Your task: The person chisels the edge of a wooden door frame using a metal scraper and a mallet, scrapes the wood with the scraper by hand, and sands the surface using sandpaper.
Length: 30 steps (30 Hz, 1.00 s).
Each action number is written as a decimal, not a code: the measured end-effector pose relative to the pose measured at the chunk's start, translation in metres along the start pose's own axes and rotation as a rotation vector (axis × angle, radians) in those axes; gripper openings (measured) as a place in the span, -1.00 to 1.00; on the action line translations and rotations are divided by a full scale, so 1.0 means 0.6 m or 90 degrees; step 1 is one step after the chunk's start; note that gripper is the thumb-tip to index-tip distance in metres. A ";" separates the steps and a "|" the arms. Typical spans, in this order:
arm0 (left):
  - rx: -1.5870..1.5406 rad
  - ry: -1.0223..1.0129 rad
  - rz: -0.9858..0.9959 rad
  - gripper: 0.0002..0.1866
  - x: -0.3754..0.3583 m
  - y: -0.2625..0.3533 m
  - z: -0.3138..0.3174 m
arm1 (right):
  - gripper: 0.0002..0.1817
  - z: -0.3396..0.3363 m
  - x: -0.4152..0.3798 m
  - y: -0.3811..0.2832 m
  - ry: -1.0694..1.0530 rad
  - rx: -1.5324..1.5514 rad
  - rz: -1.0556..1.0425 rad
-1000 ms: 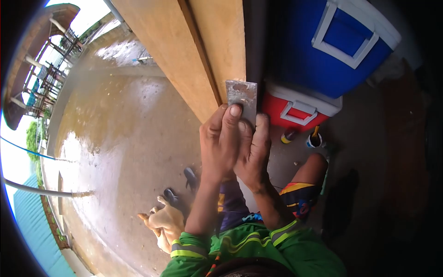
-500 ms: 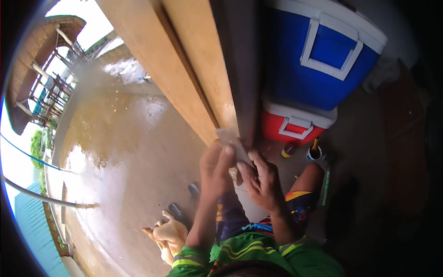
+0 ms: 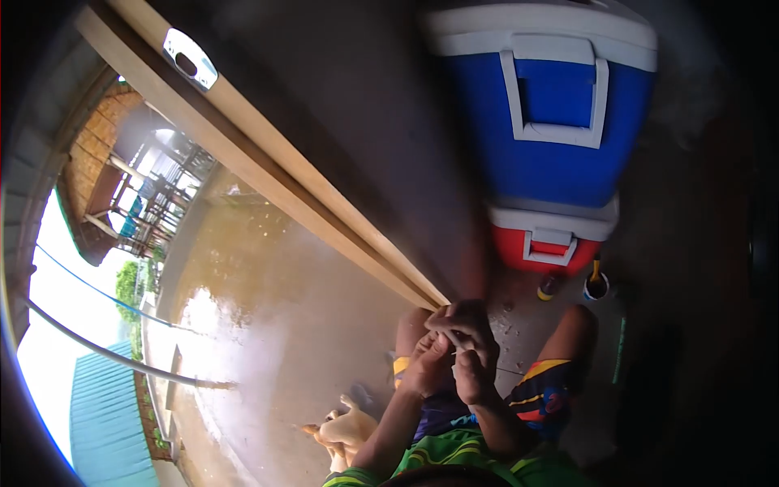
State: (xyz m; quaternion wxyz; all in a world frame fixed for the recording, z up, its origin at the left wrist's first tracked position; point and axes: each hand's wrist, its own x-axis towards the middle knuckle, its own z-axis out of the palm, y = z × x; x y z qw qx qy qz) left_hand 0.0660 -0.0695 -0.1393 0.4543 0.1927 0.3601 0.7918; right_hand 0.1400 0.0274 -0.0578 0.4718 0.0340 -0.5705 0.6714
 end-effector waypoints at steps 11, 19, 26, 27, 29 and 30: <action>1.111 0.374 0.639 -0.50 0.036 0.186 0.164 | -0.68 -0.089 -0.018 0.037 0.183 0.145 0.111; 1.242 0.183 0.531 -0.12 0.067 0.219 0.188 | -0.61 -0.091 0.082 -0.020 0.000 0.066 0.087; 0.925 0.427 0.793 -0.28 0.055 0.348 0.139 | -0.62 0.003 0.251 -0.130 -0.267 0.159 -0.120; 0.944 0.427 0.763 -0.10 0.073 0.359 0.132 | -0.64 0.031 0.273 -0.158 -0.308 0.127 -0.156; 0.948 0.384 0.707 0.21 0.114 0.359 0.112 | -0.65 0.080 0.317 -0.196 -0.397 0.088 -0.223; 0.933 0.346 0.681 0.34 0.136 0.351 0.102 | -0.66 0.101 0.331 -0.203 -0.432 0.074 -0.249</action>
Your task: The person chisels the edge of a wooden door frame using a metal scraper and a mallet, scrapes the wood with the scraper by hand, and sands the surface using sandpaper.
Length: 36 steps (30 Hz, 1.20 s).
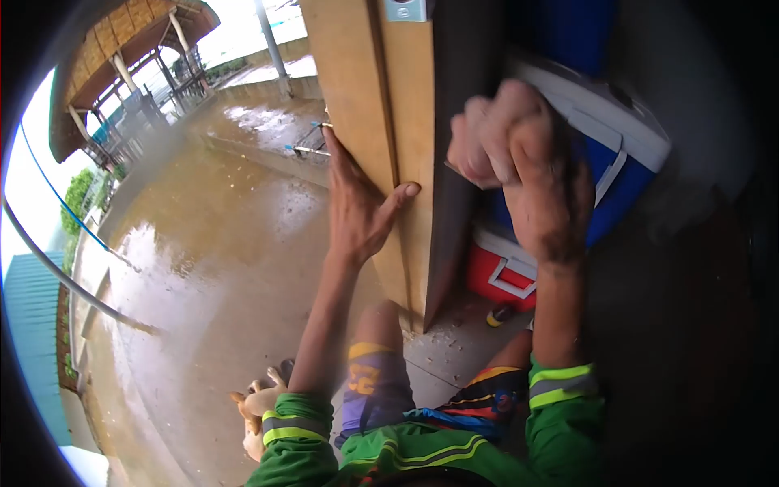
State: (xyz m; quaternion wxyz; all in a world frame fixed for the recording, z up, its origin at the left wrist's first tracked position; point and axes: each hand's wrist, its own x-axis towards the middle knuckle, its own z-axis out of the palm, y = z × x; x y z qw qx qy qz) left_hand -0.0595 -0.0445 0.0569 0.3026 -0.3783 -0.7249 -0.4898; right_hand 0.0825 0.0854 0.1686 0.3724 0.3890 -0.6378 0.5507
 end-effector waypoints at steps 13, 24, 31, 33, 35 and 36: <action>-0.187 0.003 0.033 0.31 -0.003 -0.042 0.012 | -0.70 0.070 0.067 0.022 -0.101 -0.198 0.070; -0.242 -0.015 0.039 0.30 -0.008 -0.055 0.018 | -0.65 0.052 0.046 0.056 -0.134 -0.391 0.028; -0.238 -0.013 0.036 0.29 -0.012 -0.055 0.018 | -0.59 0.033 0.046 0.052 -0.145 -0.174 0.162; -0.243 -0.014 0.033 0.29 -0.004 -0.055 0.015 | -0.57 0.052 0.030 0.059 -0.152 -0.315 0.190; -0.245 -0.033 0.003 0.30 -0.009 -0.053 0.013 | -0.59 0.048 0.035 0.050 -0.187 -0.266 0.161; -0.230 -0.024 0.013 0.31 -0.010 -0.053 0.014 | -0.61 0.020 0.056 0.039 -0.212 -0.179 0.154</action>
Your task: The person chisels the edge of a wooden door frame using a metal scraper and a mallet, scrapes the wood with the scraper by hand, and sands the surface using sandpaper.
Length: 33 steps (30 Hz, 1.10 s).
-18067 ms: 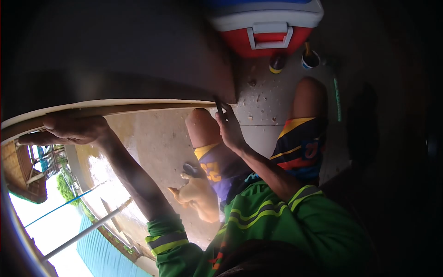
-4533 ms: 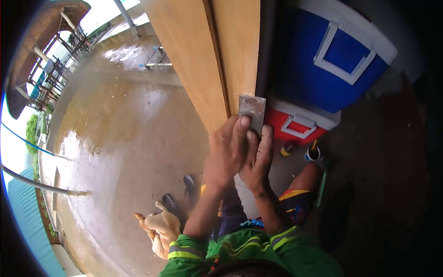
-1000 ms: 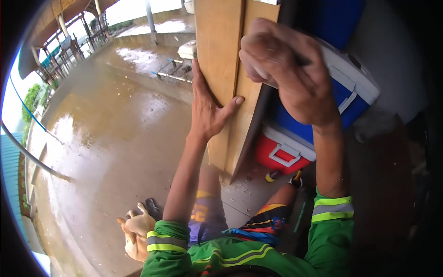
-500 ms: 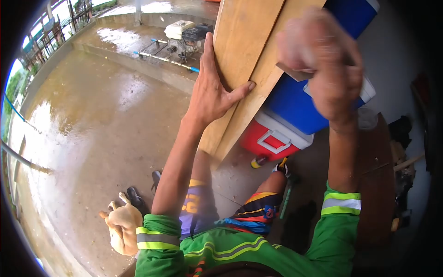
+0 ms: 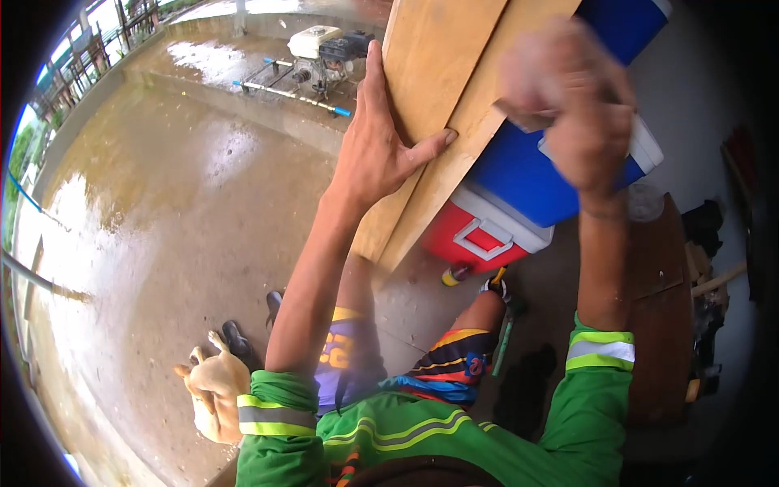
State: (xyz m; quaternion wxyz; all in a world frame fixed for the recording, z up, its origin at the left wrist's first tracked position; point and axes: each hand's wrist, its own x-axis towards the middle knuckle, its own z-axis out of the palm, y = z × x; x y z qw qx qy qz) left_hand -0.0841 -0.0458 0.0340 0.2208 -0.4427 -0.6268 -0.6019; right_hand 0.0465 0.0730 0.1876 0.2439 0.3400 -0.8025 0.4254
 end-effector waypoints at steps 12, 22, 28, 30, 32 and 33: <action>0.014 -0.005 0.022 0.32 -0.001 -0.008 0.003 | -0.71 0.037 -0.043 0.029 0.118 -0.042 0.069; 0.023 0.004 0.045 0.32 0.006 -0.011 0.000 | -0.67 0.045 -0.037 0.025 0.134 -0.079 0.026; 0.036 -0.013 0.040 0.29 -0.010 -0.018 -0.007 | -0.64 0.037 -0.014 0.013 0.046 -0.029 -0.049; -0.010 -0.008 0.039 0.26 0.000 -0.028 -0.011 | -0.68 0.042 -0.005 -0.001 0.038 -0.142 -0.069; -0.107 -0.031 -0.007 0.24 -0.007 -0.029 -0.009 | -0.69 0.038 -0.008 -0.017 0.073 -0.216 0.011; -0.099 -0.032 -0.033 0.27 -0.011 -0.025 -0.010 | -0.69 0.018 0.006 -0.010 0.038 0.067 -0.010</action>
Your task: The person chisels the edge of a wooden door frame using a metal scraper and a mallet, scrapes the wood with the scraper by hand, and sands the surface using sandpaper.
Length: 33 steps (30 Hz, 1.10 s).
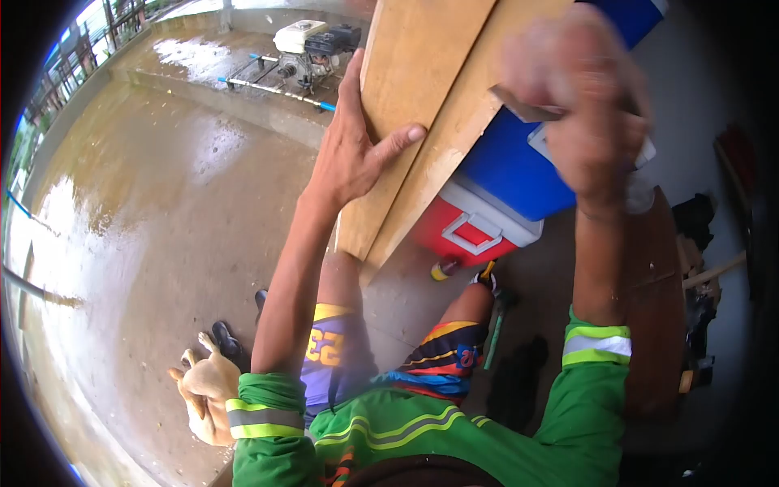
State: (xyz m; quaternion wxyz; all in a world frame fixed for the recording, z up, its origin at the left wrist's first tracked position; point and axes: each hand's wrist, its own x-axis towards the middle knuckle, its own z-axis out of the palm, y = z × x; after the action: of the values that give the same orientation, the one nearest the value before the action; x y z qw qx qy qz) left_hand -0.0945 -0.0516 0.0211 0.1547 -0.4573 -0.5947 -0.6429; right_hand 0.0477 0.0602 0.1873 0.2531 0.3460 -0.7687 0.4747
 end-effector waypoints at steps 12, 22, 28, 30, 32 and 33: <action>0.061 -0.010 0.029 0.35 -0.021 -0.005 0.006 | -0.65 -0.016 0.008 0.005 0.058 -0.603 -0.230; 0.035 -0.023 0.038 0.31 -0.025 -0.003 0.005 | -0.64 -0.019 0.001 -0.005 -0.077 -0.119 -0.029; 0.031 -0.039 0.005 0.31 -0.024 0.001 0.004 | -0.56 0.006 0.013 -0.002 0.132 -0.049 -0.061; 0.047 -0.038 0.009 0.32 -0.022 0.005 0.001 | -0.55 0.007 0.006 0.007 0.073 -0.162 -0.079; 0.033 -0.038 0.013 0.31 -0.021 0.005 0.001 | -0.55 -0.011 0.004 0.003 0.002 -0.147 -0.031; 0.026 -0.035 0.015 0.31 -0.021 0.005 0.002 | -0.56 -0.019 0.004 -0.001 -0.038 -0.108 0.010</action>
State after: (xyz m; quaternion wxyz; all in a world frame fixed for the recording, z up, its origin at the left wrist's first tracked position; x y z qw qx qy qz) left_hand -0.0850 -0.0555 0.0133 0.1552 -0.4789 -0.6063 -0.6156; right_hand 0.0473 0.0696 0.1944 0.2544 0.3312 -0.8163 0.3991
